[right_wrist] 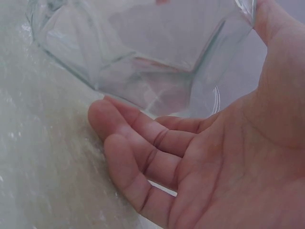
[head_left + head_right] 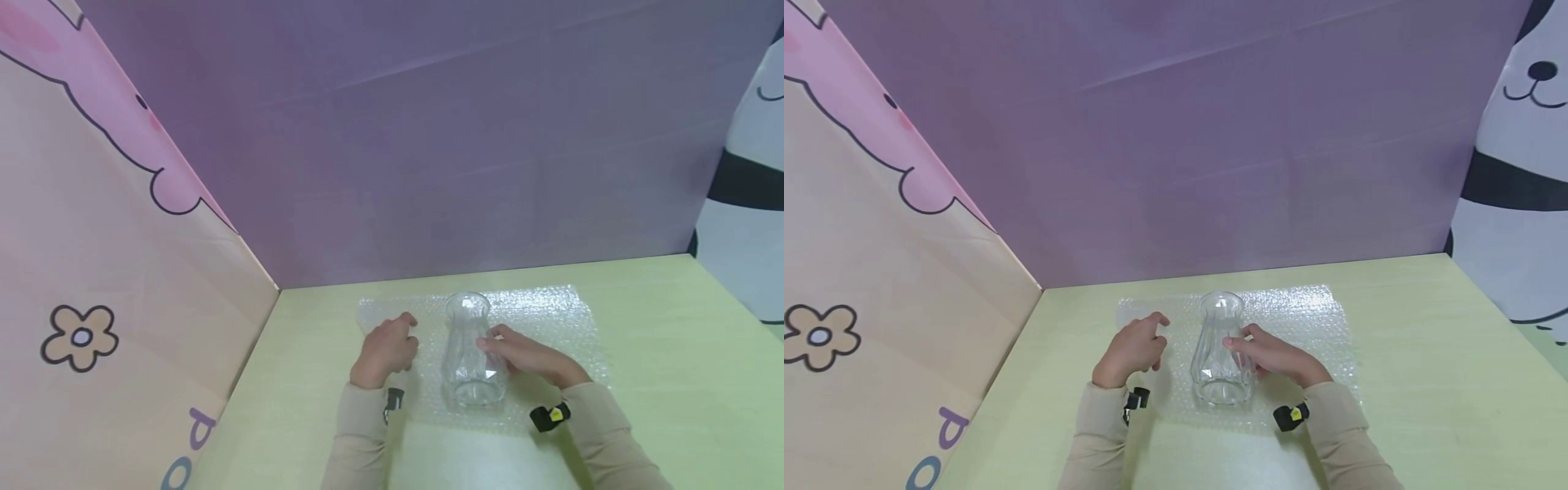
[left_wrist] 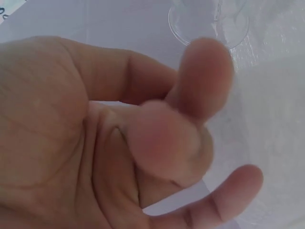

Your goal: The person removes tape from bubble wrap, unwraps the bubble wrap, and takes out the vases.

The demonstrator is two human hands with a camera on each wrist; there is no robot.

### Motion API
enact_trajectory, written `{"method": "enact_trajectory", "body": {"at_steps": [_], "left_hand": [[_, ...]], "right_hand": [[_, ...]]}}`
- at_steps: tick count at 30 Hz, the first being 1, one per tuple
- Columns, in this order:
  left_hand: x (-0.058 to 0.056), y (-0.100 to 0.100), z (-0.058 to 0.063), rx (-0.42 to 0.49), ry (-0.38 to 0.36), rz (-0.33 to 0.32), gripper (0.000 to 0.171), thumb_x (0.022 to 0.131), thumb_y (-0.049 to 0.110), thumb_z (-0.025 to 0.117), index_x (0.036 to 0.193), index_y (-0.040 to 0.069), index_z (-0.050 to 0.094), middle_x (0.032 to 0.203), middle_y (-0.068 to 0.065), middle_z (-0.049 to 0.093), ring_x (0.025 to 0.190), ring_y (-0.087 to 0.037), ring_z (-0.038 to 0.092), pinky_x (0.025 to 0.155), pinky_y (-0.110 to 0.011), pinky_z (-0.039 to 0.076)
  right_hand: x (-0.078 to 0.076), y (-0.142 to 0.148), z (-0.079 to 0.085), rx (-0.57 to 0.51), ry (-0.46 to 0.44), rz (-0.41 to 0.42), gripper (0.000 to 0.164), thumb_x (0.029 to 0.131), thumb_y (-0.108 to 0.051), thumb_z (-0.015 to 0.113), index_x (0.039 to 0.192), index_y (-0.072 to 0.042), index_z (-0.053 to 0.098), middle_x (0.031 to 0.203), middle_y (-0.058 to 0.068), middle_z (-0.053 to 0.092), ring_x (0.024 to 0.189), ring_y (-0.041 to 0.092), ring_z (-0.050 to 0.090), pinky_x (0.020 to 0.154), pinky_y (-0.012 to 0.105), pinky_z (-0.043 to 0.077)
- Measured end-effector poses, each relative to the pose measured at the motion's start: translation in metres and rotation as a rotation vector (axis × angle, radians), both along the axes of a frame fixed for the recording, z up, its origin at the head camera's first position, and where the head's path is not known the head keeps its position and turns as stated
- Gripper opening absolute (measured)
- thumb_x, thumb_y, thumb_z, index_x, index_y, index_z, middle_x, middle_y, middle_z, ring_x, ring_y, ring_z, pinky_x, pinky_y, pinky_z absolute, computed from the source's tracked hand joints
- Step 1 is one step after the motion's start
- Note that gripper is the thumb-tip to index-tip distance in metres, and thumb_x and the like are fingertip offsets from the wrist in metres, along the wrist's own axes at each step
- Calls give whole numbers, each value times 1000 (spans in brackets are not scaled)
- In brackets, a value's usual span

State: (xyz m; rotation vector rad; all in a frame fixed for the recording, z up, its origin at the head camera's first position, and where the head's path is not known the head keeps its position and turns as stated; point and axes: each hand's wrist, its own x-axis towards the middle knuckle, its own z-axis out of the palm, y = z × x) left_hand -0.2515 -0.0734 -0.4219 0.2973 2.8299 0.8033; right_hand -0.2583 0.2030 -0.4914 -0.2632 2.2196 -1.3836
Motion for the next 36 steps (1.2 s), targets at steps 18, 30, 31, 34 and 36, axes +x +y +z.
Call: {"method": "enact_trajectory", "body": {"at_steps": [18,30,31,34,36], "left_hand": [[3,-1,-4,-57,-115,41,48,103,30,52,140,0,55,67,-4,64,57,-24,63,61,-35,51],[2,-2,-6,-70,-127,61,57,101,39,57,142,0,55,126,-22,68,61,-28,67,86,-51,57],[2,-2,-6,-73,-130,63,57,101,40,57,143,0,54,126,-22,68,62,-29,68,87,-51,57],[1,-3,-6,-101,-123,60,60,101,43,56,145,2,53,131,-21,67,82,-33,71,91,-53,56],[1,-4,-6,-117,-114,57,61,101,44,56,147,4,52,136,-21,65,103,-39,70,98,-56,54]], "right_hand": [[2,-1,4,-7,4,7,69,104,-54,48,147,-2,35,106,12,61,89,24,54,81,33,47],[2,-1,4,15,-3,-4,70,103,-56,48,147,-3,36,116,12,62,100,25,57,84,33,49],[2,-1,3,15,-2,-2,70,103,-56,48,147,-3,36,117,13,61,101,25,57,85,33,50],[1,-1,2,10,-3,-1,70,103,-56,48,146,-3,37,122,14,60,107,25,58,90,37,52],[1,0,2,9,-6,0,69,103,-57,48,146,-4,37,126,15,59,111,26,59,93,40,52]]}}
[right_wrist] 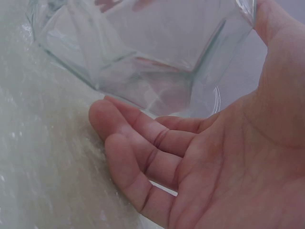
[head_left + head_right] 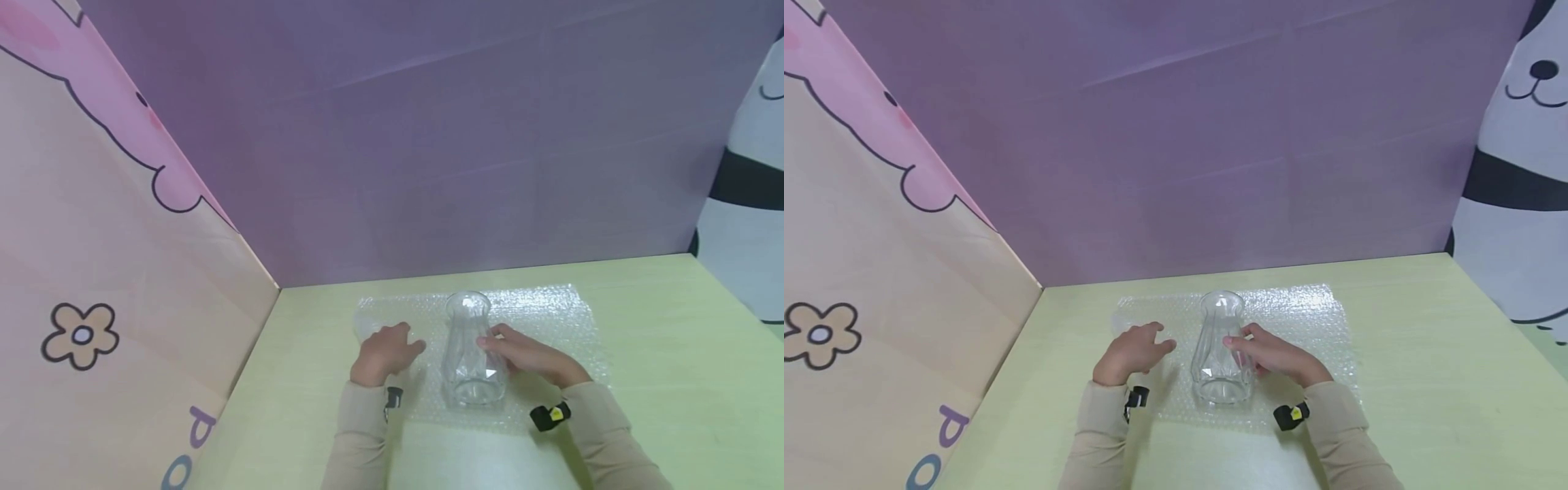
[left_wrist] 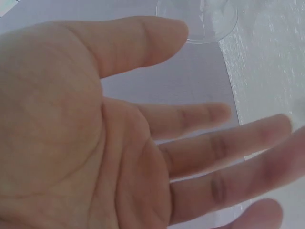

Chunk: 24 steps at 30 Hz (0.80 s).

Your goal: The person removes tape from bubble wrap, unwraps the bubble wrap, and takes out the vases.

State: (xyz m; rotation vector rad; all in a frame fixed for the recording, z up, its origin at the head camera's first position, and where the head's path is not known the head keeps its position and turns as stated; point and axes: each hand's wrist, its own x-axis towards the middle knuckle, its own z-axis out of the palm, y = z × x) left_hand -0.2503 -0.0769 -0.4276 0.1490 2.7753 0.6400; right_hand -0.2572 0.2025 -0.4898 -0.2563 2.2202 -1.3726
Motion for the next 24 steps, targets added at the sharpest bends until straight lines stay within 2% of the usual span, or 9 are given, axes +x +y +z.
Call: {"method": "enact_trajectory", "body": {"at_steps": [2,4,14,24], "left_hand": [[0,0,0,-13,8,-1,62,101,46,56,148,5,51,143,-20,60,122,-43,63,106,-58,50],[0,-1,0,-11,8,2,63,100,45,57,149,6,51,145,-20,59,133,-45,56,110,-60,46],[-2,-2,-2,-19,12,19,64,99,48,58,149,8,51,143,-20,61,132,-45,57,110,-62,45],[-3,-4,-3,-33,17,34,64,99,48,58,148,6,52,146,-22,58,133,-45,55,108,-62,47]], "right_hand": [[0,0,-1,-1,-1,-1,69,103,-57,48,146,-4,38,128,15,57,114,26,59,96,43,52],[-1,0,-1,1,-3,-6,68,103,-58,48,146,-5,38,128,15,58,115,27,58,98,44,52],[1,0,1,10,10,2,69,103,-58,47,147,-5,37,128,14,58,116,27,58,100,50,52],[-1,1,-1,16,15,-3,67,103,-58,46,145,-7,39,121,12,60,111,25,58,94,39,51]]}}
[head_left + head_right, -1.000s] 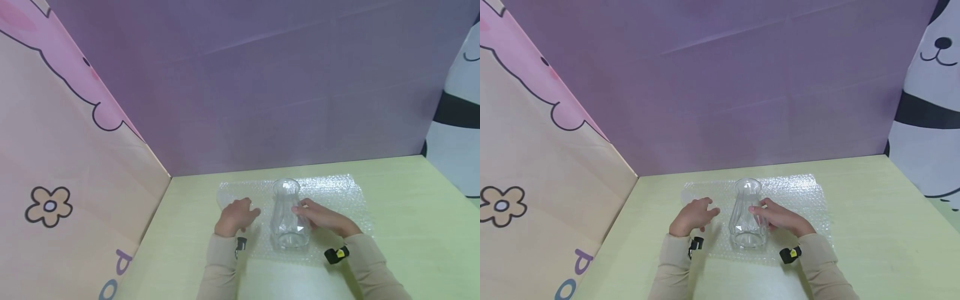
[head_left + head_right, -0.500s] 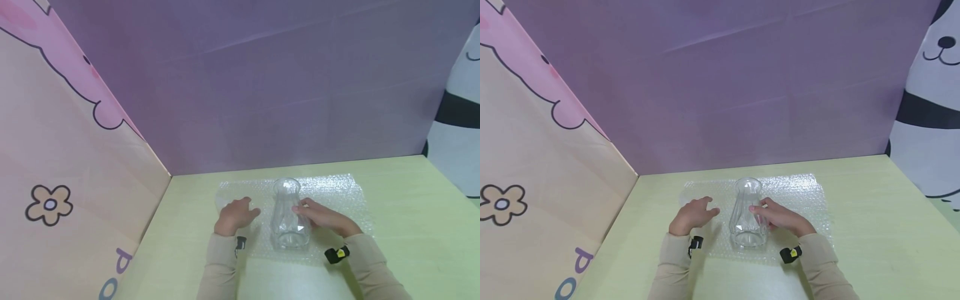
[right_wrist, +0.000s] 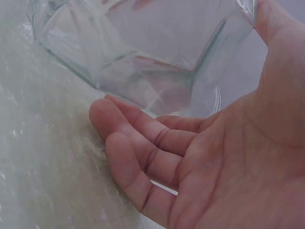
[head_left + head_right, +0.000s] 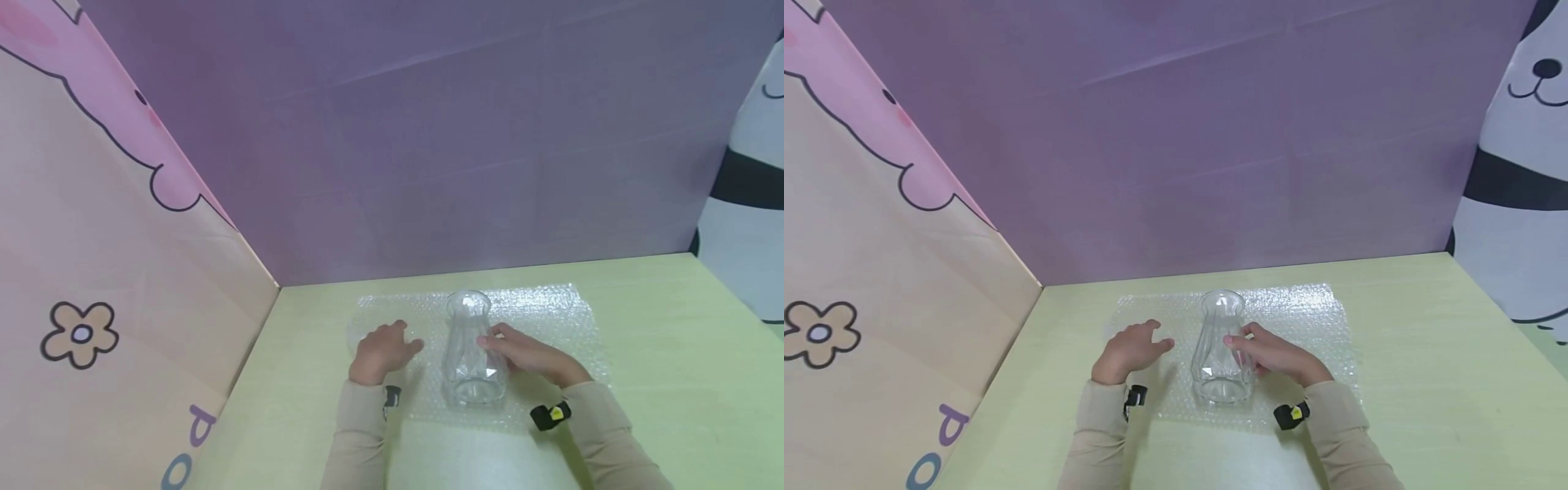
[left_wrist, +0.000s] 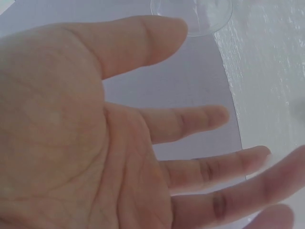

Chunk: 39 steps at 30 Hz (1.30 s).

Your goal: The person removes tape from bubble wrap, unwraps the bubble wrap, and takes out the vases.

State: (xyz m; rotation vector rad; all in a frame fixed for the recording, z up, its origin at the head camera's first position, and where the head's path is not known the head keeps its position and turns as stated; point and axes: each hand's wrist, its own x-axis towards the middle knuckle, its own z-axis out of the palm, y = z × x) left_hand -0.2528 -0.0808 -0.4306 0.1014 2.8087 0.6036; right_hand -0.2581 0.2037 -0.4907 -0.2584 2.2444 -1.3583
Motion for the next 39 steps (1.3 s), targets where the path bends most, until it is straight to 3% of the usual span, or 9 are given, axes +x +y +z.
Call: {"method": "enact_trajectory", "body": {"at_steps": [8,18,27,34,39], "left_hand": [[0,1,0,-19,-1,30,65,99,50,58,146,6,52,144,-23,58,131,-47,56,106,-62,48],[2,0,4,-63,31,80,71,98,55,57,145,2,52,128,-24,69,109,-45,67,92,-58,56],[2,0,1,-17,-4,106,74,97,56,57,150,5,48,139,-23,62,125,-48,60,100,-62,52],[3,3,2,6,-9,76,74,97,57,57,150,7,48,145,-21,59,131,-48,56,104,-63,49],[6,9,5,22,31,56,71,97,57,58,148,8,51,141,-20,63,125,-47,60,101,-61,52]], "right_hand": [[1,0,0,-10,9,19,67,104,-55,46,147,-4,37,115,12,58,104,25,56,89,37,50],[2,-1,1,1,15,18,69,104,-56,46,149,-4,36,125,15,57,115,28,57,101,53,50],[1,0,1,1,10,18,69,104,-57,45,148,-5,36,119,14,58,108,26,57,94,42,51],[1,0,2,0,9,10,68,104,-58,45,147,-5,37,124,14,59,115,27,58,101,49,51],[3,-1,3,-6,15,13,69,104,-56,47,147,-4,37,127,15,59,117,28,59,104,55,51]]}}
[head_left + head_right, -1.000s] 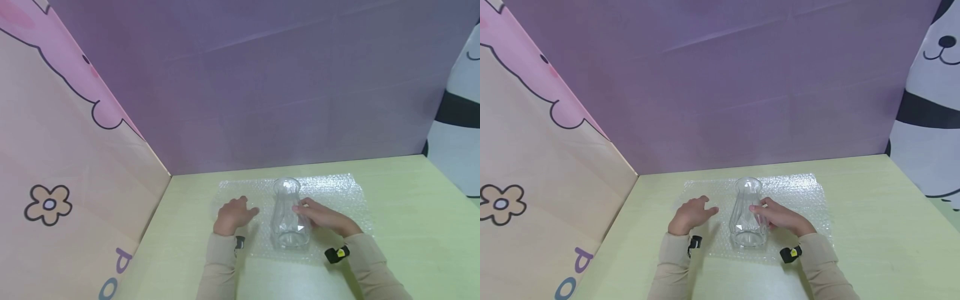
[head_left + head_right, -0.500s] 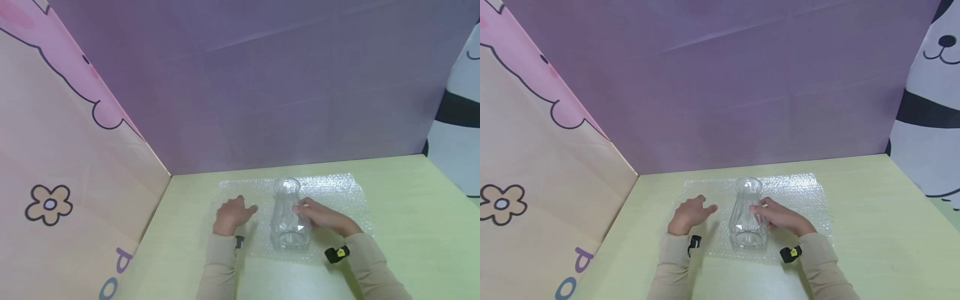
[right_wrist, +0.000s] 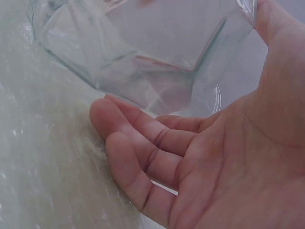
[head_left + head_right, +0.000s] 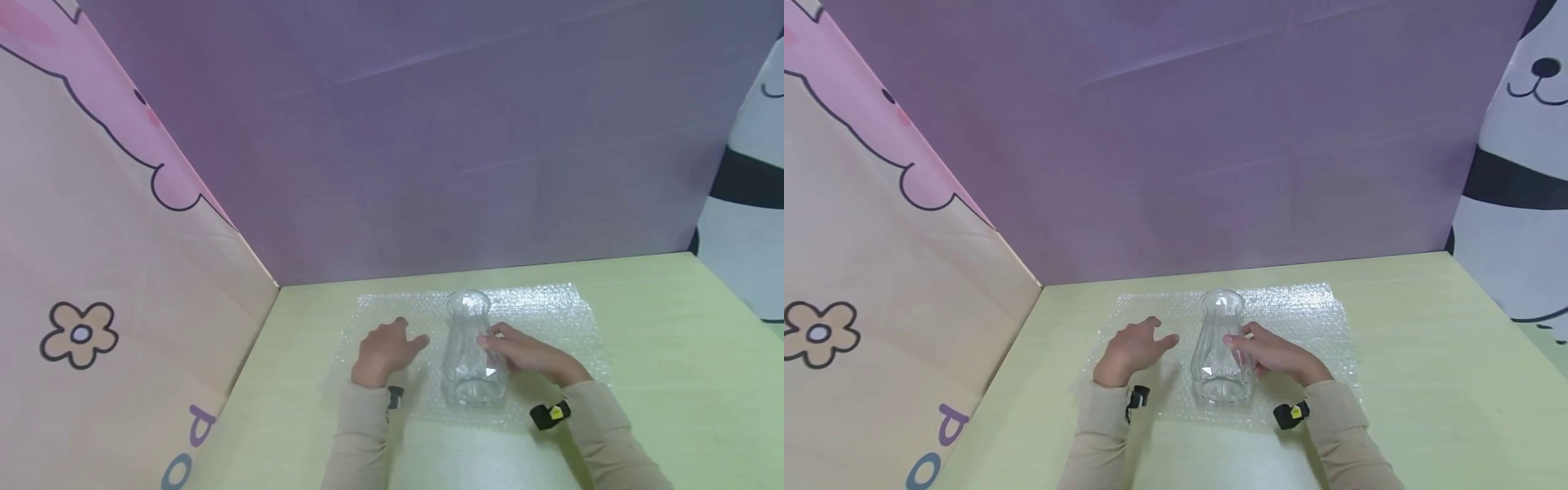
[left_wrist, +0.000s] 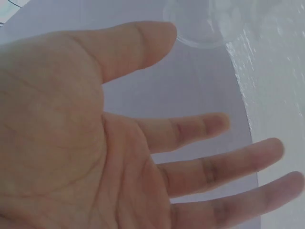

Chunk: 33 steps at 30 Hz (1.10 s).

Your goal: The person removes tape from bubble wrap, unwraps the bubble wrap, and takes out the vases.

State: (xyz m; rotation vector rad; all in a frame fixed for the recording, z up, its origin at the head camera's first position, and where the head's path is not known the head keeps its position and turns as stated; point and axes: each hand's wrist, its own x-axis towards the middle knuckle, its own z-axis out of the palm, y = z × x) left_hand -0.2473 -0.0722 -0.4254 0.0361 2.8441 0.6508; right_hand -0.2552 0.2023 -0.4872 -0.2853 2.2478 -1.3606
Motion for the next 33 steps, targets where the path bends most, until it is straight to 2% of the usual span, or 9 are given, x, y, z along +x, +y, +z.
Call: {"method": "enact_trajectory", "body": {"at_steps": [5,10,13,18,27,33], "left_hand": [[2,9,3,19,93,-39,64,98,53,59,142,7,57,131,-20,68,115,-45,66,92,-59,56],[-1,15,-1,35,142,-97,57,98,47,63,138,7,60,130,-18,69,116,-42,67,89,-56,58],[-4,16,-7,25,117,-124,55,97,44,65,138,8,60,133,-17,68,121,-39,64,95,-55,56],[-7,14,-19,10,28,-146,58,96,43,67,142,10,58,142,-17,62,131,-39,58,106,-57,50],[-10,11,-32,-2,-29,-127,60,92,45,71,141,12,59,143,-22,55,130,-45,52,100,-63,51],[-12,10,-37,-5,-57,-124,62,92,47,71,142,13,58,142,-22,54,130,-45,51,97,-66,52]], "right_hand": [[-1,-1,0,-5,-7,-13,68,103,-58,47,146,-6,39,129,15,59,120,29,58,105,56,49],[-2,-1,-2,-13,-21,-24,68,102,-59,47,146,-7,41,134,16,58,126,31,57,108,58,48],[-2,-1,-3,-14,-19,-15,69,103,-59,46,146,-6,40,135,17,57,126,32,56,107,58,48],[-3,0,-4,-13,-22,-13,69,103,-58,47,147,-5,39,133,17,57,123,30,57,106,57,49],[-1,-3,-3,-6,-38,-43,72,101,-59,49,147,-4,38,138,18,54,126,32,54,107,60,46],[2,-12,4,-10,-42,-83,71,100,-55,51,144,-1,37,138,21,49,119,32,53,94,49,53]]}}
